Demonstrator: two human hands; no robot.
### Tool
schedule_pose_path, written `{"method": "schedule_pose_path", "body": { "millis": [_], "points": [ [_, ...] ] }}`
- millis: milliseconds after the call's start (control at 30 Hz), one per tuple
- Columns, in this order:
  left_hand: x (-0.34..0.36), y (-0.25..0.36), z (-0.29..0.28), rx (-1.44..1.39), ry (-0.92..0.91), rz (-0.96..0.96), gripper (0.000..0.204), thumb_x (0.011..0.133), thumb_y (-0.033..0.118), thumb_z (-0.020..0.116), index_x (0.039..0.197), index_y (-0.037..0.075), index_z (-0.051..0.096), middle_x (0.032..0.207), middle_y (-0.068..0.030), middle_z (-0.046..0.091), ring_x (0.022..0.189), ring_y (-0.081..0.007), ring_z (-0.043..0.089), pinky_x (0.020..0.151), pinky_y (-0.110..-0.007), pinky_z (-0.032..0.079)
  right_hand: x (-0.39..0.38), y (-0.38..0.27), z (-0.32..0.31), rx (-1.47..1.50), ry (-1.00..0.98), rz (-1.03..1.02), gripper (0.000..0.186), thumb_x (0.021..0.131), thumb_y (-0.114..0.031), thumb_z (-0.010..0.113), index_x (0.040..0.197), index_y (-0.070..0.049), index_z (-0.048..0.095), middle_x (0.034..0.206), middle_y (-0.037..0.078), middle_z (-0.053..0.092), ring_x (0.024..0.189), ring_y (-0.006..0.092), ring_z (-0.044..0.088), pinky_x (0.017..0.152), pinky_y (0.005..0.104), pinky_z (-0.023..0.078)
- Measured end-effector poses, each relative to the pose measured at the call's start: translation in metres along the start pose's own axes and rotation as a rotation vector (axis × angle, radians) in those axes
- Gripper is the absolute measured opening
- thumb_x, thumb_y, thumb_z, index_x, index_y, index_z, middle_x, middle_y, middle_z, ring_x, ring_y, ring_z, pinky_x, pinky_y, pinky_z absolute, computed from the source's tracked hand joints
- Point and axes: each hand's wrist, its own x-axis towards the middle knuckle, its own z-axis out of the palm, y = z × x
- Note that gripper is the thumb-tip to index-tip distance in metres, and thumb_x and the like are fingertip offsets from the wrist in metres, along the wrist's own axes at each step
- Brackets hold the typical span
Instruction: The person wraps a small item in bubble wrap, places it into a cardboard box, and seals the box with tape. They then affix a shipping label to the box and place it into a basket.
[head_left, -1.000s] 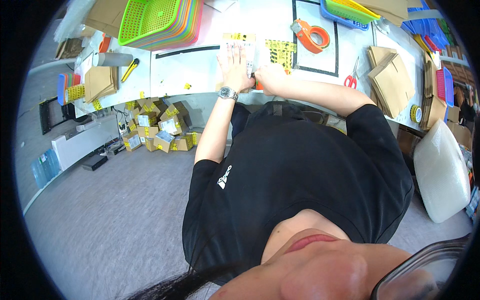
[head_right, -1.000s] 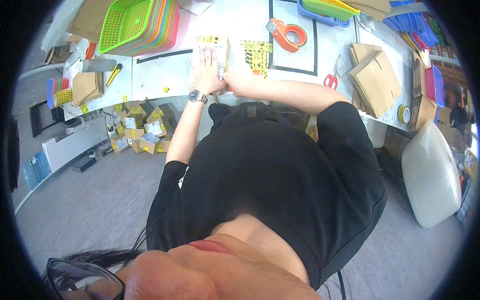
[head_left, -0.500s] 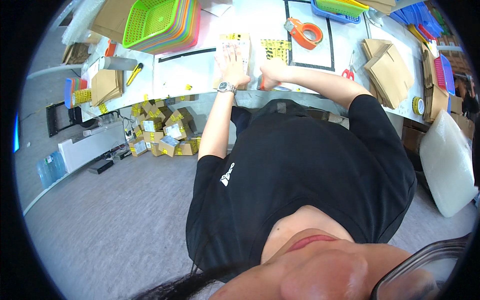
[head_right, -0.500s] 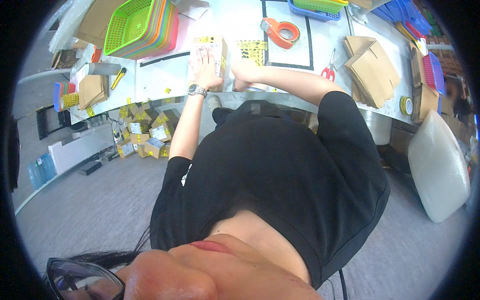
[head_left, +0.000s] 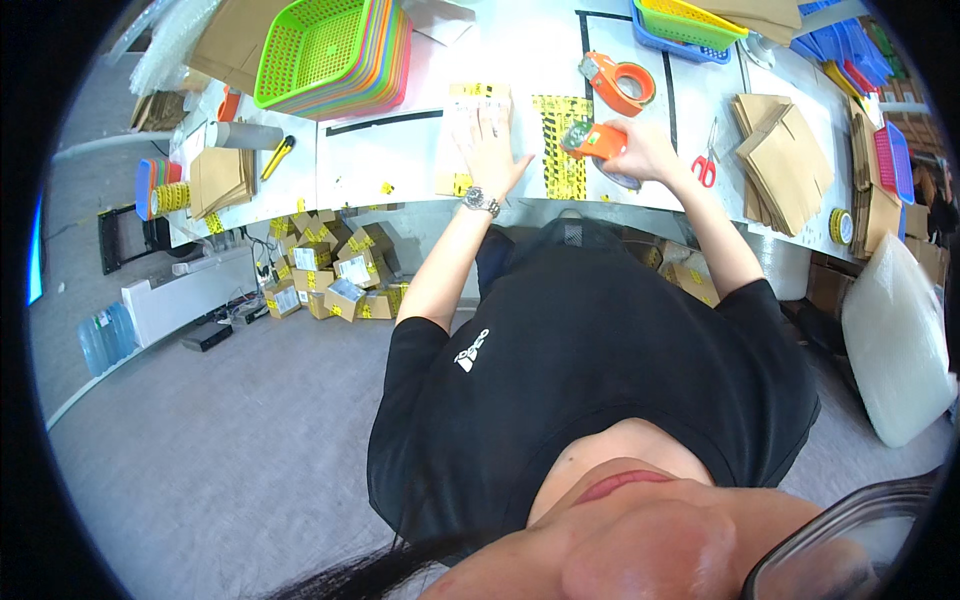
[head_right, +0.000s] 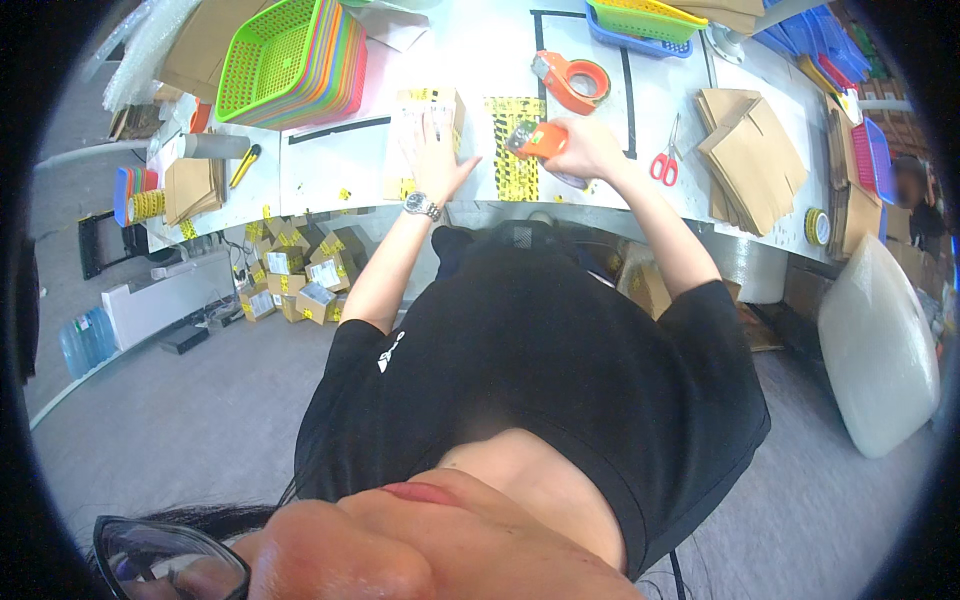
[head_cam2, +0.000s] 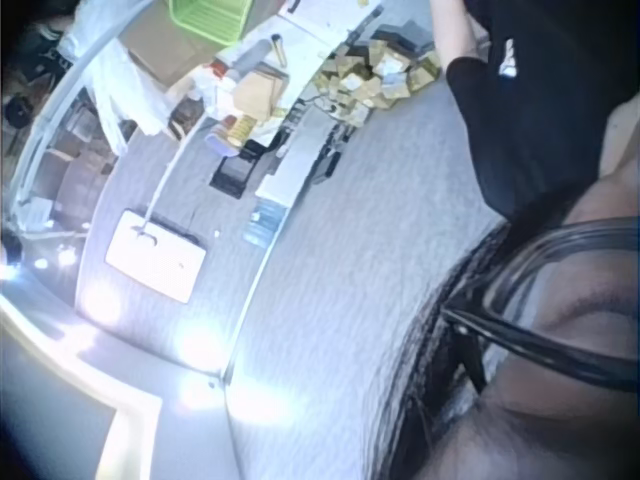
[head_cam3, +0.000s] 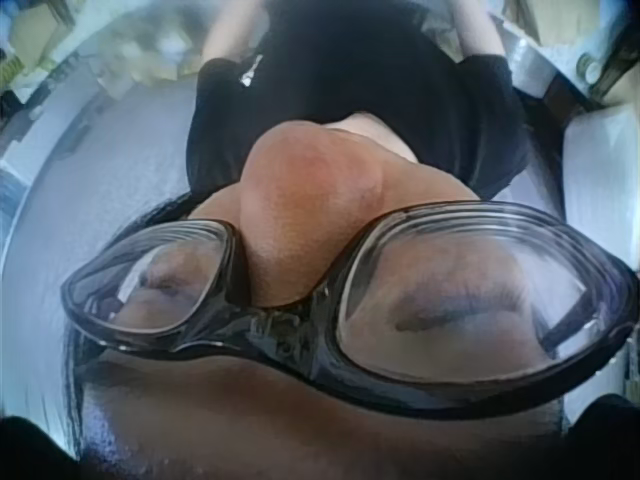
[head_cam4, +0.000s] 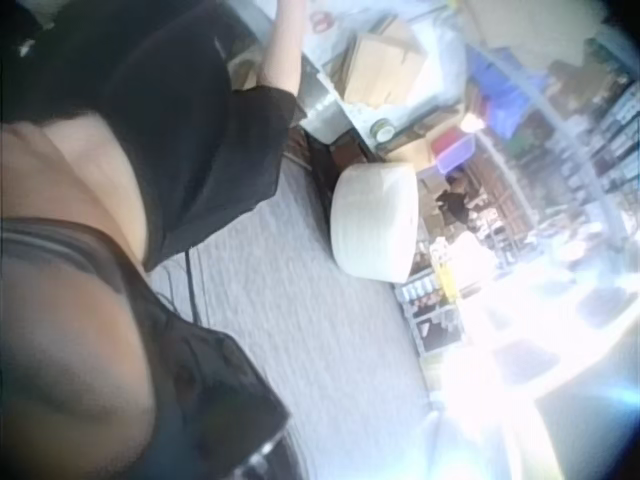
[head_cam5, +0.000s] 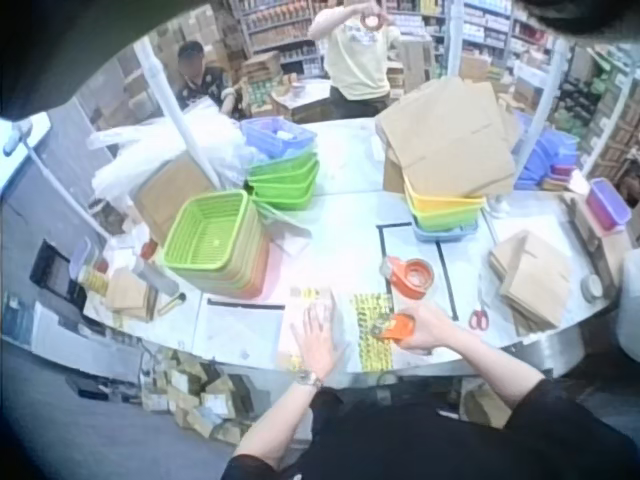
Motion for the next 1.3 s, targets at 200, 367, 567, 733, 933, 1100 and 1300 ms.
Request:
{"method": "schedule_pose_path", "body": {
  "millis": [200,367,567,733,933,1100,1300],
  "points": [
    [0.088,-0.05,-0.018,-0.003,-0.088,0.319,0.083,0.074,0.071,0.066,0.13,0.01,0.055,0.132,-0.014,0.053,0.13,-0.0262,0.044,0.111,-0.058,0.023,-0.025,-0.008,-0.004,0.14,-0.051,-0.061,0.067,0.058,-0.027,0.073,0.121,-0.004,0.064,0.1,0.02,0.07,0.093,0.0347,0.068,0.087,0.0396,0.052],
    [0.122,-0.042,-0.003,-0.169,-0.066,0.175,0.062,0.075,0.071,0.065,0.089,0.01,0.065,0.092,-0.0081,0.065,0.102,-0.0248,0.06,0.089,-0.049,0.037,-0.035,-0.015,-0.006,0.279,-0.004,-0.127,0.074,0.057,-0.02,0.073,0.128,-0.002,0.06,0.116,0.021,0.067,0.107,0.0327,0.066,0.097,0.0371,0.05],
    [0.141,-0.057,0.019,-0.862,0.142,-0.115,0.044,0.094,0.047,0.059,0.081,0.005,0.062,0.088,-0.0071,0.066,0.086,-0.0189,0.062,0.081,-0.037,0.045,-0.018,-0.027,0.002,0.305,0.15,-0.337,0.077,0.058,-0.02,0.075,0.131,-0.005,0.058,0.111,0.017,0.067,0.102,0.0314,0.066,0.091,0.0381,0.051],
    [0.113,-0.067,-0.027,-1.395,0.399,-0.182,0.032,0.103,0.033,0.051,0.101,0.001,0.059,0.088,-0.0072,0.066,0.08,-0.0165,0.062,0.078,-0.031,0.048,-0.001,-0.045,0.01,0.218,0.236,-0.416,0.08,0.056,-0.019,0.077,0.132,-0.006,0.058,0.102,0.015,0.067,0.093,0.0314,0.065,0.084,0.0384,0.051],
    [0.015,-0.048,-0.062,-1.436,-0.214,-0.236,0.038,0.105,0.035,0.046,0.108,0.001,0.061,0.087,-0.0029,0.063,0.075,-0.01,0.058,0.073,-0.026,0.048,0.025,-0.052,0.026,0.214,0.301,-0.548,0.081,0.055,-0.019,0.078,0.132,-0.005,0.057,0.098,0.014,0.066,0.091,0.0308,0.064,0.082,0.0387,0.051],
    [0.009,-0.047,-0.049,-1.318,-0.019,-0.171,0.023,0.101,0.025,0.055,0.099,0.003,0.061,0.076,-0.0013,0.063,0.069,-0.0071,0.058,0.061,-0.024,0.044,0.037,-0.061,0.029,0.228,0.176,-0.524,0.08,0.055,-0.02,0.078,0.132,-0.007,0.058,0.103,0.014,0.067,0.095,0.0312,0.065,0.085,0.0388,0.051],
    [0.023,-0.079,-0.034,-1.077,0.047,-0.047,0.02,0.1,0.022,0.057,0.098,0.003,0.06,0.076,-0.0023,0.062,0.07,-0.0076,0.058,0.061,-0.027,0.046,0.039,-0.062,0.024,0.223,0.105,-0.46,0.079,0.057,-0.02,0.078,0.133,-0.01,0.057,0.113,0.015,0.066,0.103,0.0321,0.064,0.091,0.0387,0.051]
  ]
}}
